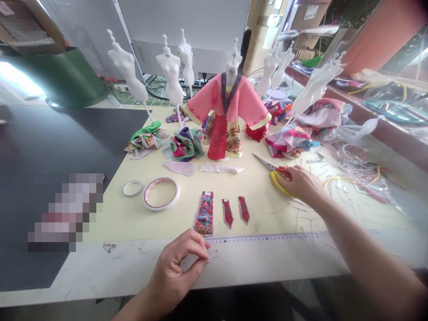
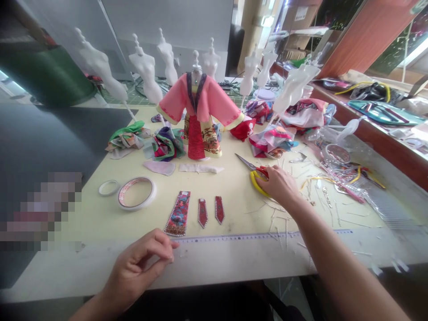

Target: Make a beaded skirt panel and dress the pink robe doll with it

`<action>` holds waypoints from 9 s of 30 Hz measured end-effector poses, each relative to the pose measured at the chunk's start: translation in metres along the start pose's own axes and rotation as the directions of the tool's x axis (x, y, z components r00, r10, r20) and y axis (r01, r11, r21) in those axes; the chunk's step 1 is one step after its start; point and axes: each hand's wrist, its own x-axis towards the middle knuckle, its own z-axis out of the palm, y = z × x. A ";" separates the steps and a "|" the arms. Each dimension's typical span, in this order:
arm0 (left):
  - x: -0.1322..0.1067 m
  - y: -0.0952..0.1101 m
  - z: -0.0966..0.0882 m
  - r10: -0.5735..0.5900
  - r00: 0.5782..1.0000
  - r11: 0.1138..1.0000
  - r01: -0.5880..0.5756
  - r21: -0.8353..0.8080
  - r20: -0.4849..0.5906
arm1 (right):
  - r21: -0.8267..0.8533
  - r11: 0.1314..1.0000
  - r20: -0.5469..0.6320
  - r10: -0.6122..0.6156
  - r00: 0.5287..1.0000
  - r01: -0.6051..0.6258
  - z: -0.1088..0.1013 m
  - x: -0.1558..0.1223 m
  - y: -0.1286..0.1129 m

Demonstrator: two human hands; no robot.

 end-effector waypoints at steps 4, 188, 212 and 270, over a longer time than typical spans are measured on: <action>0.001 0.001 -0.001 -0.026 1.000 0.996 0.026 -0.084 0.006 | -0.004 1.000 0.007 0.002 1.000 -0.002 -0.001 0.000 -0.001; 0.100 -0.019 0.028 0.206 0.840 0.474 -0.535 0.699 0.502 | 0.776 0.535 0.517 -0.235 0.823 -0.335 -0.008 -0.052 -0.099; 0.103 -0.019 0.027 0.220 0.824 0.432 -0.562 0.705 0.522 | 0.771 0.560 0.508 -0.254 0.823 -0.303 -0.009 -0.052 -0.100; 0.104 -0.013 0.031 0.209 0.802 0.373 -0.594 0.713 0.559 | 0.467 0.831 0.105 -0.391 0.914 0.302 -0.006 -0.060 -0.098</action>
